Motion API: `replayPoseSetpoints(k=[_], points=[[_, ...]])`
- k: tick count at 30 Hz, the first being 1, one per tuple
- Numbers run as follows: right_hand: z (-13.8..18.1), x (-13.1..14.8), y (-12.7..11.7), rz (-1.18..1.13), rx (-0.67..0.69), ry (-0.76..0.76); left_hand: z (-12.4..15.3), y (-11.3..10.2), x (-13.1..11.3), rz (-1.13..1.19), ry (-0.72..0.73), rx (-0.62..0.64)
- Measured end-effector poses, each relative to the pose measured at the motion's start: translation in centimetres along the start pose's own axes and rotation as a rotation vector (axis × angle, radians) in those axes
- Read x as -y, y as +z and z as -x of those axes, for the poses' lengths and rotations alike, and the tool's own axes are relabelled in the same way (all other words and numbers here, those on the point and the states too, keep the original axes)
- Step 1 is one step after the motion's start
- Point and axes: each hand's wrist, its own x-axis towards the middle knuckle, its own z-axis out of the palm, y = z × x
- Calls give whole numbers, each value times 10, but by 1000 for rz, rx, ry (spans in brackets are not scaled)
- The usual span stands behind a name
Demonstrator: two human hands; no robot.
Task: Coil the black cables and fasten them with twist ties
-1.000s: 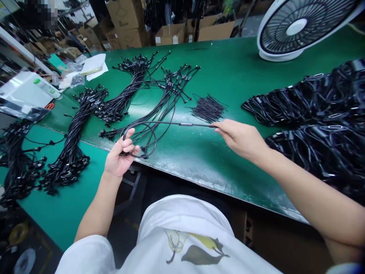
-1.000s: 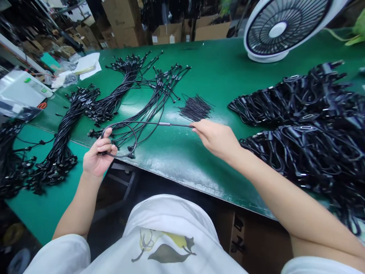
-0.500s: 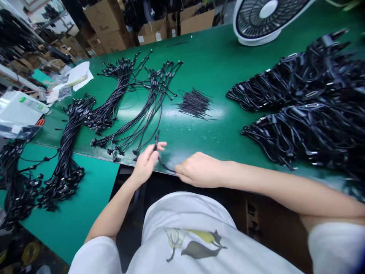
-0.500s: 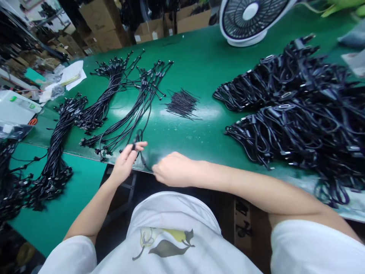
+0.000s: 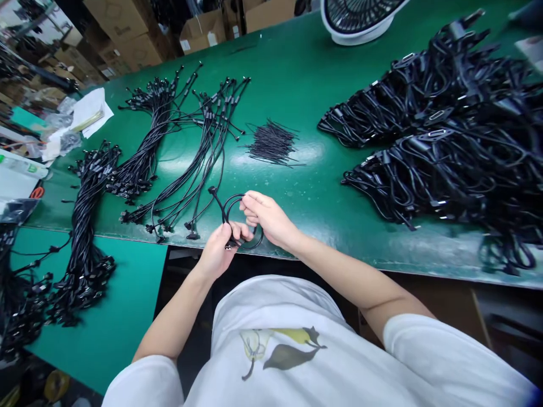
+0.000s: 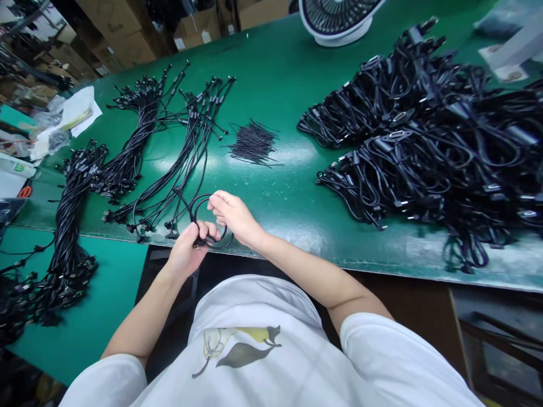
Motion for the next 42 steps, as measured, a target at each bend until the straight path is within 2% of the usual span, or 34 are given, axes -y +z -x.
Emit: replayPoseSetpoints(k=[3,5,7,9,13,16,19,23,26,29,30,32,34,35,38,40,42], points=[[3,0,3,-184,-40,26,3,0,8,90,-68,27],[8,-2,5,-253,-15,75,5,-2,8,185,-48,-31],[14,-8,6,-228,12,85,4,-4,4,276,4,-119],[19,-16,6,-31,-30,-7,3,-4,2,340,22,-187],[20,-33,2,514,-209,-283,4,1,9,399,-81,-240],[17,-38,0,620,-275,-293,6,5,16,440,-127,-248],[18,-37,4,627,-223,-246,8,6,20,448,-100,-218],[18,-32,9,553,-162,-150,10,5,21,363,41,-203],[14,-23,11,261,-158,-24,12,7,22,161,44,-140],[12,-12,13,-120,-48,165,16,7,22,57,-14,-117],[12,-9,13,-205,-33,199,18,8,22,57,-45,-107],[14,-4,15,-277,-77,172,21,8,21,75,-112,-62],[18,-1,19,-274,-114,90,23,7,20,93,-172,-1],[20,0,20,-266,-91,64,24,7,20,97,-197,28],[25,3,22,-184,67,68,26,6,20,86,-263,130],[25,7,18,-10,140,19,26,5,19,84,-251,166],[23,11,11,248,194,-114,27,3,17,80,-204,144]])
